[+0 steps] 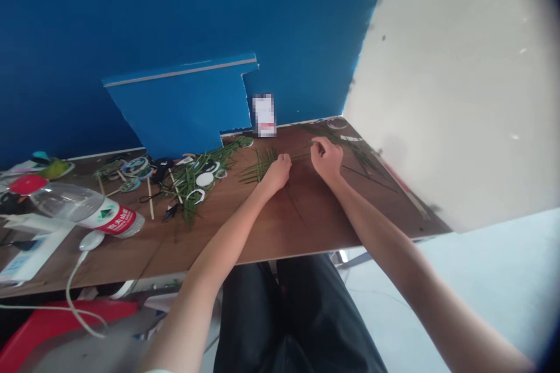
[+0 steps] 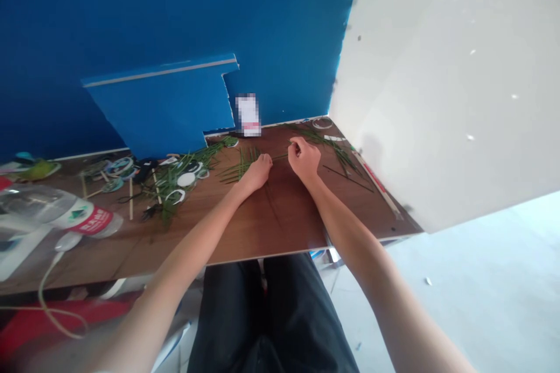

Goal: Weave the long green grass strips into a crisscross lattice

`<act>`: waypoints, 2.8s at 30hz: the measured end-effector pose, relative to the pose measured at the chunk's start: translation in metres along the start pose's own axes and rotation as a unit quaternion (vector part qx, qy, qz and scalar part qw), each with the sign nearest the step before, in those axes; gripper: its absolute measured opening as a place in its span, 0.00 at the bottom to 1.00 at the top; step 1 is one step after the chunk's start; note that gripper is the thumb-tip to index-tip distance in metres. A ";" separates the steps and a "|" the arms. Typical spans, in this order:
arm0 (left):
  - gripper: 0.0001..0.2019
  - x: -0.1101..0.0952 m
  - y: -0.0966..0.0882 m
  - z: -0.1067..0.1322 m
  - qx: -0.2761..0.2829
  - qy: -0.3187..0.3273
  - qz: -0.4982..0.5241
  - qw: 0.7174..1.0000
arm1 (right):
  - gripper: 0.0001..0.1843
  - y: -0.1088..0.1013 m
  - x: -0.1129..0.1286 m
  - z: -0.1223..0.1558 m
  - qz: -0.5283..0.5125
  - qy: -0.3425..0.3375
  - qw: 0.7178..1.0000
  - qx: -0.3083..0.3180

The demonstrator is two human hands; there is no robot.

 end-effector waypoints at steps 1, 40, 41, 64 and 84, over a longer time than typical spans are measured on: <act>0.12 0.004 -0.001 0.000 0.001 -0.013 0.021 1.000 | 0.13 0.000 -0.001 0.000 -0.006 0.004 1.000 -0.002; 0.09 0.038 -0.003 0.000 0.044 -0.026 0.371 0.927 | 0.08 0.008 0.030 0.007 -0.001 -0.122 0.989 0.078; 0.11 0.038 -0.007 -0.001 0.038 -0.029 0.391 0.919 | 0.07 0.013 0.030 0.008 -0.004 -0.129 0.987 0.099; 0.06 0.038 -0.023 0.007 -0.049 0.044 0.161 0.985 | 0.06 0.031 0.038 0.018 -0.037 -0.150 0.970 0.187; 0.09 0.032 -0.019 0.019 -0.052 0.037 0.166 0.984 | 0.06 0.033 0.039 0.019 -0.050 -0.157 0.967 0.193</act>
Point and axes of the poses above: each hand's wrist, its own z-axis away from the middle knuckle, its own y-axis out of the palm, x = y × z, the point moved 10 cm from there along -z, towards the middle knuckle, and after that the axes turned 4 degrees about -z, right-handed, at the moved point
